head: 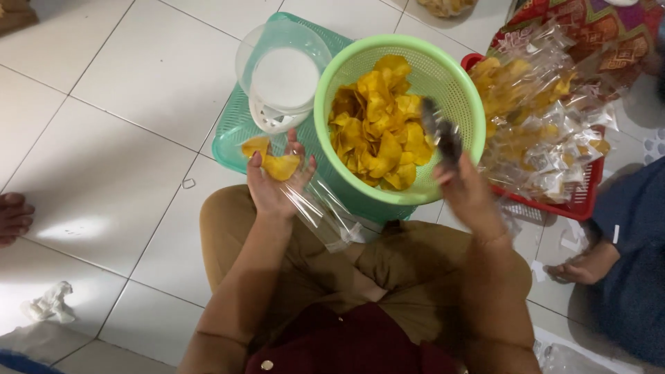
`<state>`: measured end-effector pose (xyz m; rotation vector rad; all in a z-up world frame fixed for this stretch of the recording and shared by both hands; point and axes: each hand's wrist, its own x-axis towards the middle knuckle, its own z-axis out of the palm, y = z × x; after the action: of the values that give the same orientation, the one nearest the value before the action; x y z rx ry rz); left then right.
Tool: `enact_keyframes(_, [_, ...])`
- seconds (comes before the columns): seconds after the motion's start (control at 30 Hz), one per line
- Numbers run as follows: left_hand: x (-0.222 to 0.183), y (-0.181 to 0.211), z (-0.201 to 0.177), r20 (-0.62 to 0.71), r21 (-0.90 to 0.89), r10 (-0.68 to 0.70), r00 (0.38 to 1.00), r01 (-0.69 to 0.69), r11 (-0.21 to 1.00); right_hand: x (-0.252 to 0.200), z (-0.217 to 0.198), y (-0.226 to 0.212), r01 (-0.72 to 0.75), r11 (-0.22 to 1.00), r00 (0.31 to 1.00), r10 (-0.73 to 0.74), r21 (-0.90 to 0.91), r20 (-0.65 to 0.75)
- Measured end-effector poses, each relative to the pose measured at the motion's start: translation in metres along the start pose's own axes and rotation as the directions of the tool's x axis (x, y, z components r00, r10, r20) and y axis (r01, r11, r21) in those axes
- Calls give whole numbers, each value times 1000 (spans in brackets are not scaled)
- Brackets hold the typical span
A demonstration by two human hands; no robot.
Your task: Packaging fried chips into small plastic bags using metal tongs
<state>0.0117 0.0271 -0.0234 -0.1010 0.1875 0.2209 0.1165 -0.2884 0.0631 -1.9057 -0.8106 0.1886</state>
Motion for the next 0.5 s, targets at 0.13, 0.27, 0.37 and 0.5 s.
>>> enact_keyframes(0.13, [1,-4,-8,-71,129,47,996,-38,991,39,-30,-18,-265,918,964,256,-295,-69])
enact_keyframes(0.27, [1,-3,-9,-162,121,79,984,-60,991,77,-33,-36,-458,669,869,475,-586,-137])
enact_keyframes(0.37, [0,-1,-5,-212,112,113,971,-90,990,96,-41,3,-339,575,920,369,-745,-134])
enact_keyframes(0.5, [1,-3,-1,-240,104,131,962,-109,989,130,-27,-19,-314,491,891,448,-812,-74])
